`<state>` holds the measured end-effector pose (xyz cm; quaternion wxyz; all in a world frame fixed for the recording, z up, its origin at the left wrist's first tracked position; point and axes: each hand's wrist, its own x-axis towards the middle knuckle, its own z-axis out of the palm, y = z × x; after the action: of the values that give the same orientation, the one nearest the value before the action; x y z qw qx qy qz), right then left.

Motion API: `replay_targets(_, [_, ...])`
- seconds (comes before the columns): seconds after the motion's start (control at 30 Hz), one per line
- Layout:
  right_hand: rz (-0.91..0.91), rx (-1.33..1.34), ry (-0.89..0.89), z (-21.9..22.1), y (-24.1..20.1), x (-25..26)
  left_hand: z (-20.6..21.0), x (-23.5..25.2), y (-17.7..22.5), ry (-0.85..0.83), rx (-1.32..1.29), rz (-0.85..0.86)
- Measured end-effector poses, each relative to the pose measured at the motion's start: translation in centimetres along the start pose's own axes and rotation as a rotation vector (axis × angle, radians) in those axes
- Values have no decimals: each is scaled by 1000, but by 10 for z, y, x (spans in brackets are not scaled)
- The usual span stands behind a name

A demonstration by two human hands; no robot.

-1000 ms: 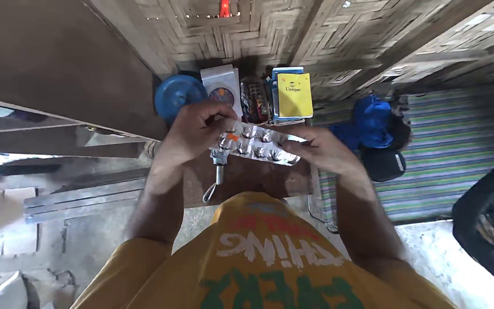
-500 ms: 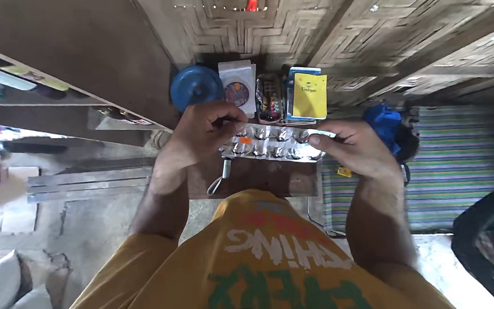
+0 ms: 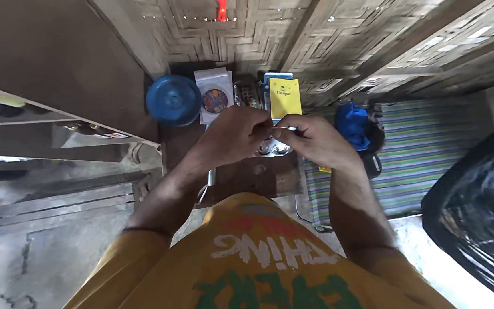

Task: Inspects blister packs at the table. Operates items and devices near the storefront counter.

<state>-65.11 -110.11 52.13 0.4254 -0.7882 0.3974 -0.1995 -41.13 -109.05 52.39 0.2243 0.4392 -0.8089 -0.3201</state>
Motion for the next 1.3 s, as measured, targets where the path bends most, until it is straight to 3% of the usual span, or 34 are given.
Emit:
replay_targets(0.3, [-131, -64, 80, -2, -3, 4, 2, 7, -3, 65, -106, 28])
replay_targets(0.5, [-249, -112, 279, 15, -1, 4, 6, 15, -16, 123, -278, 63])
replay_targets(0.63, [-410, -269, 381, 23, 8, 6, 7, 17, -14, 139, -458, -45])
replay_targets(0.73, [-326, -168, 364, 25, 7, 3, 4, 18, -15, 100, -576, -99])
replay_targets(0.87, [-89, 175, 231, 18, 6, -2, -2, 21, -26, 57, -479, -31])
replay_targets(0.97, [-32, 132, 240, 17, 6, -1, -10, 24, -35, -72, -437, 20])
replay_targets(1.1, [-45, 89, 289, 19, 4, 2, -12, 25, -36, -107, -413, -3])
replay_targets(1.3, [-155, 80, 380, 22, -1, 2, -10, 29, -34, -44, -623, -87])
